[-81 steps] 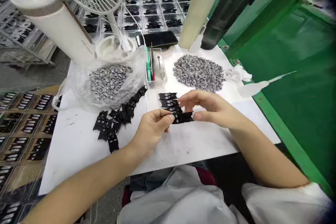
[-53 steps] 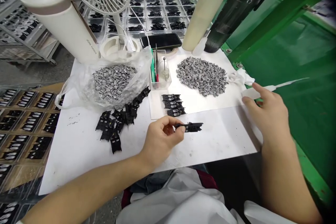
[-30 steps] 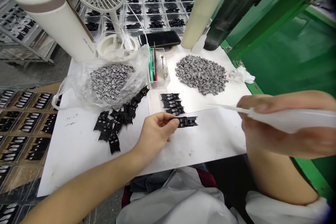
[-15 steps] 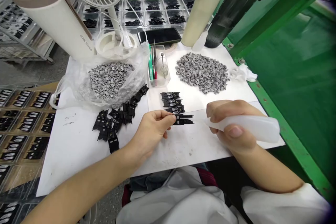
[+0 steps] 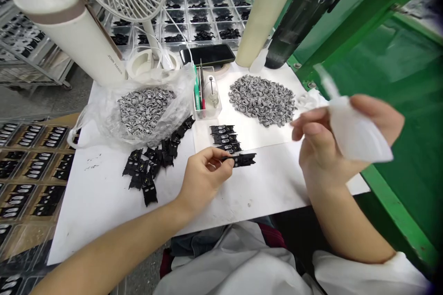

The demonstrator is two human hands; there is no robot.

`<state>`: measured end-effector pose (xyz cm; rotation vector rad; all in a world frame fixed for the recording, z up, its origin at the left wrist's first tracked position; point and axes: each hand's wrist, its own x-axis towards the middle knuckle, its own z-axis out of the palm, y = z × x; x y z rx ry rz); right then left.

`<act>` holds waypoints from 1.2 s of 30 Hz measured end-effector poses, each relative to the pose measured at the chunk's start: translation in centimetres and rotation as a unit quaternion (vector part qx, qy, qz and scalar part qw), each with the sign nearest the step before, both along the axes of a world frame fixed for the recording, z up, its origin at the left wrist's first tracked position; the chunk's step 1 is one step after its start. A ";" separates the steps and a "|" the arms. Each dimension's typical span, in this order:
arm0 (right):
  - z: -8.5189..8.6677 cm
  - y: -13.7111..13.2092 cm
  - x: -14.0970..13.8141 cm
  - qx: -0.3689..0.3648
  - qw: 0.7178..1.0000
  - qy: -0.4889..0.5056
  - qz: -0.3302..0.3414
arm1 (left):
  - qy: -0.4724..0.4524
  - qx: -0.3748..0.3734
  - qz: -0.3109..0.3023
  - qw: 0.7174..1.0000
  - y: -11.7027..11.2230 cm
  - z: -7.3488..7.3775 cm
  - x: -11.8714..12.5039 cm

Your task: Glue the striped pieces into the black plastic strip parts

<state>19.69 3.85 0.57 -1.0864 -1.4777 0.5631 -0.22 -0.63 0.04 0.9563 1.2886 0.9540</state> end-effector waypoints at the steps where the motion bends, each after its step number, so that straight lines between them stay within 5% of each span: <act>1: 0.4 0.3 0.6 0.032 0.999 0.012 -0.026 | 0.020 0.028 -0.006 0.999 -0.2 0.0 0.0; 4: 0.6 0.9 3.9 0.023 0.993 -0.054 -0.107 | 0.099 0.159 -0.021 0.982 -0.5 0.0 -0.2; 8: -0.7 1.1 8.7 -0.049 0.928 -0.266 -0.255 | 0.204 0.377 -0.105 0.897 -0.7 0.1 -0.7; 13: -2.2 1.4 10.1 -0.135 0.883 -0.397 -0.211 | 0.284 0.406 -0.277 0.823 -0.5 1.9 -1.3; 18: -1.5 -0.9 7.0 0.008 0.920 -0.281 -0.273 | 0.258 0.447 -0.290 0.806 -0.4 3.2 -1.5; 19: -0.9 -1.8 6.1 0.032 0.943 -0.232 -0.239 | 0.243 0.457 -0.283 0.807 -0.4 3.1 -1.6; 21: 0.4 -3.3 4.3 0.035 0.985 -0.168 -0.021 | 0.214 0.477 -0.259 0.812 -0.6 2.7 -1.7; 23: 1.7 -4.2 2.7 0.031 0.956 -0.183 0.227 | 0.195 0.506 -0.230 0.808 -0.8 2.0 -1.7; 25: 2.7 -4.3 1.3 0.034 0.906 -0.216 0.362 | 0.187 0.534 -0.192 0.802 -1.0 1.3 -1.5; 30: 2.7 -3.2 -0.6 0.007 0.905 -0.144 0.401 | 0.138 0.471 -0.111 0.864 -1.1 0.7 -0.6; 33: 1.9 -3.1 -1.3 -0.082 0.912 -0.060 0.396 | 0.079 0.330 -0.105 0.935 -0.9 0.9 -0.3; 36: 1.1 -2.9 -2.2 -0.252 0.906 0.063 0.335 | -0.018 0.128 -0.081 0.988 -0.5 0.6 -0.1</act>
